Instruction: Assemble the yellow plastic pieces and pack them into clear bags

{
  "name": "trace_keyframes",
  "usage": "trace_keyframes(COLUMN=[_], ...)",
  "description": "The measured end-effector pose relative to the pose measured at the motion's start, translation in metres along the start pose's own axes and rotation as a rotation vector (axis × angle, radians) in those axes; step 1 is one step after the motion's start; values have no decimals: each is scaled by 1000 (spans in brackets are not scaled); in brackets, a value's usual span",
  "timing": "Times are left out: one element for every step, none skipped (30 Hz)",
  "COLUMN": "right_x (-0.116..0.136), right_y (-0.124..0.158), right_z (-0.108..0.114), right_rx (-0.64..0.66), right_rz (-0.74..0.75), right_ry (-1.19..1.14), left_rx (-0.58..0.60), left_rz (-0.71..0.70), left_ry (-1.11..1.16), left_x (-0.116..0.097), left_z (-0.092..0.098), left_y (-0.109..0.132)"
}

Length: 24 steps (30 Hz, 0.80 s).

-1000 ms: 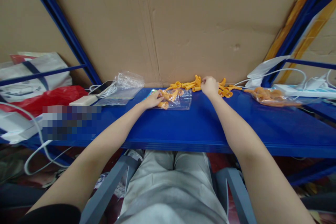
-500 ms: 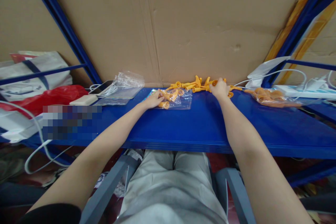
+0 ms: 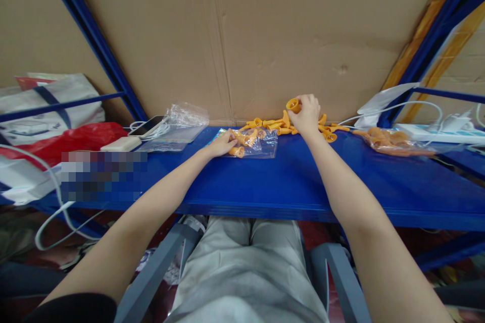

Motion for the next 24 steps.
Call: trace_keyframes(right_x=[9,18,27,36,44,51,56,60,64,66,69,71,74,76,79,81,84,86,88,90,92,93,93,93], right_y=[-2,-4,-4,-2,0,4,8,12,16,20,23,26,28,30,30,31,31,30,30,30,30,31,32,34], right_z=[0,-1,-3,-5,-7,-9,-11,-12,-14,-16,-18,-21,-23,-26,-29,-32,-34,-36,-39,-41,-44,-46,-50,-53], right_rx=[52,135,252,388,527,652,757,845,918,979,1029,1064,1085,1090,1079,1060,1028,983,929,866,798,730,670,616], right_rz=[34,67,104,134,159,178,190,198,207,219,237,264,296,328,349,361,367,366,363,358,351,341,324,304], right_ry=[-59,-127,-189,-228,-236,-213,-166,-109,-56,-14,8,7,-14,-52,-98,-157,-229,-311,-402,-499,-592,-672,-730,-766], left_rx=[-3,-4,-6,-7,-8,-7,-6,-3,-1,0,1,3,5,6,4,2,-1,0,7,20,37,54,70,82], left_rz=[-4,-7,-10,-13,-15,-17,-18,-17,-15,-11,-7,-3,-1,-2,-5,-7,-11,-16,-27,-44,-65,-89,-109,-123], left_ry=[-7,-17,-28,-40,-47,-50,-47,-42,-39,-38,-41,-46,-50,-52,-50,-46,-40,-36,-33,-31,-27,-22,-14,-4], left_x=[0,-1,-1,-2,-2,-2,-2,-2,-2,-2,-2,-2,-2,-2,-3,-3,-3,-3,-4,-5,-6,-8,-9,-11], left_z=[0,0,0,0,1,1,1,1,1,1,1,1,1,1,1,1,1,1,0,0,-1,-1,-2,-3], left_y=[0,0,0,1,1,1,1,1,1,1,1,1,1,1,1,0,0,0,0,0,-1,-1,-1,-1])
Point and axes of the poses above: each hand's wrist, its own y-axis away from the middle knuckle, its own z-axis out of the back of the hand, x = y × z, the point moved 3 cm from there along -y, towards the middle knuckle, and after that the axes turned 15 degrees about z, right-handed, at the moved point
